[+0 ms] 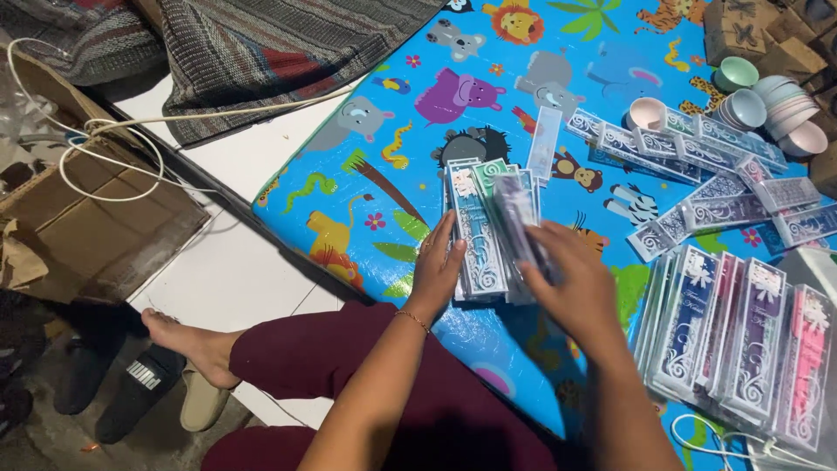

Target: The person sorts various colors of flat rectangular packaged items on a patterned blue mat, grouping them by color and stacking them together.

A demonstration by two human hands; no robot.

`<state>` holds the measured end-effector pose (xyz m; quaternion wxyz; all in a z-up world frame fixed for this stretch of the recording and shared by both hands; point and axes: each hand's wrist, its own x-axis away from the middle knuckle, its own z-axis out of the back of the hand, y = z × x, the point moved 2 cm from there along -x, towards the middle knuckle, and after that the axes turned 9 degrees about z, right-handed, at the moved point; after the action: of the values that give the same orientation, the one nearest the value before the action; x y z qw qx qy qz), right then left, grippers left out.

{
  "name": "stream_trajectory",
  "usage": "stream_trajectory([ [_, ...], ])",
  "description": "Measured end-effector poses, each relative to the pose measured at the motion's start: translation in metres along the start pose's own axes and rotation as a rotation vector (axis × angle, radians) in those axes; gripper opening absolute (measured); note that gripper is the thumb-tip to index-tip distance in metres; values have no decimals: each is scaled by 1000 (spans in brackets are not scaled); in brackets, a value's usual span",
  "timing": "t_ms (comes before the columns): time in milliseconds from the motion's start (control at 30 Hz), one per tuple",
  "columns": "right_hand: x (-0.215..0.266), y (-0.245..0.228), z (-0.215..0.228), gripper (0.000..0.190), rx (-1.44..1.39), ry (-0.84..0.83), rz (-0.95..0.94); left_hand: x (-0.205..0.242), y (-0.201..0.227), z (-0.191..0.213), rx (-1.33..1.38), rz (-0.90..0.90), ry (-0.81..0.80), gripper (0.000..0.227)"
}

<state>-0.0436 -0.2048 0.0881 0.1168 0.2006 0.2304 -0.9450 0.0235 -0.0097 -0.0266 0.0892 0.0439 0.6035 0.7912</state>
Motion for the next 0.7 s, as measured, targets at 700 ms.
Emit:
stream_trajectory([
  [700, -37, -19, -86, 44, 291, -134, -1, -8, -14, -5, 15, -49, 15, 62],
])
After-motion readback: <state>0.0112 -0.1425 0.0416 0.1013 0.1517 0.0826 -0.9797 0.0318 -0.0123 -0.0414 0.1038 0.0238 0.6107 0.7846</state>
